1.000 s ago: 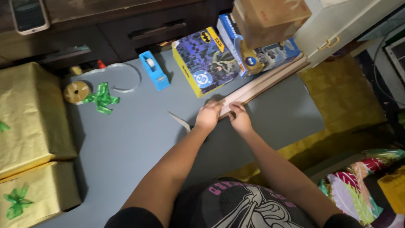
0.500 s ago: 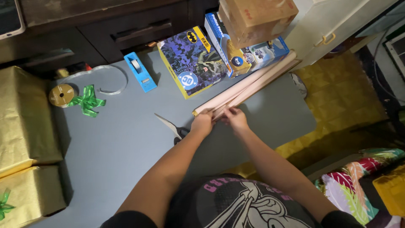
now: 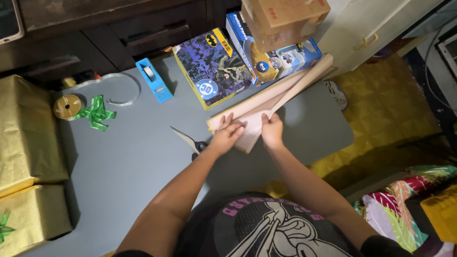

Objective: The person places a Batman-themed box on a sheet of wrapping paper, folds the paper around the box, and secures it with tape. They then place a green ribbon on top of a previously wrapped gold gift.

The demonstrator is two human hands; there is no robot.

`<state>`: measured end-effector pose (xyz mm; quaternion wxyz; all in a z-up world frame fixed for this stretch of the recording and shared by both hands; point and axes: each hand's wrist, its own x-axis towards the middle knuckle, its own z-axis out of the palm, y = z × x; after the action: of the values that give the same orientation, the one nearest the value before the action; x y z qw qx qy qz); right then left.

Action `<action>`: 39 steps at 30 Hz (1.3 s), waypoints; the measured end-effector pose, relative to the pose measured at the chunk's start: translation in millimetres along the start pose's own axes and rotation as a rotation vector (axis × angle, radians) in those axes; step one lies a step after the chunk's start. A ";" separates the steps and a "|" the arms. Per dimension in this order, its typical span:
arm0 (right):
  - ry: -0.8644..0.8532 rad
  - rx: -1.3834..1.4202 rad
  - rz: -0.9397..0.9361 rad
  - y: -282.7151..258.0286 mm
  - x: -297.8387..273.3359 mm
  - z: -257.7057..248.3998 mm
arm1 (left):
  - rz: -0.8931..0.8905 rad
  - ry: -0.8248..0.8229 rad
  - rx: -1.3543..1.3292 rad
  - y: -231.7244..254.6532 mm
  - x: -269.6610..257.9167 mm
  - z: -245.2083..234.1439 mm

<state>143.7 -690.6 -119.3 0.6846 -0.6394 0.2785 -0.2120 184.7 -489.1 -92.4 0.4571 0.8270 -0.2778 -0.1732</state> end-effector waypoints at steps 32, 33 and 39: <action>0.363 0.125 0.227 21.2 -51.1 -79.4 | -0.044 0.507 0.216 25.7 18.5 -30.5; 0.404 0.124 0.203 20.3 -52.7 -78.6 | 0.048 0.542 0.145 32.3 20.3 -33.6; 0.556 -0.350 0.164 8.9 -55.9 -75.4 | 0.115 0.464 -0.147 59.3 32.7 -59.5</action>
<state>51.7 -710.7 -124.0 0.4769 -0.6404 0.5374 -0.2715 224.6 -495.5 -11.8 0.5766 0.7921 -0.1984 0.0279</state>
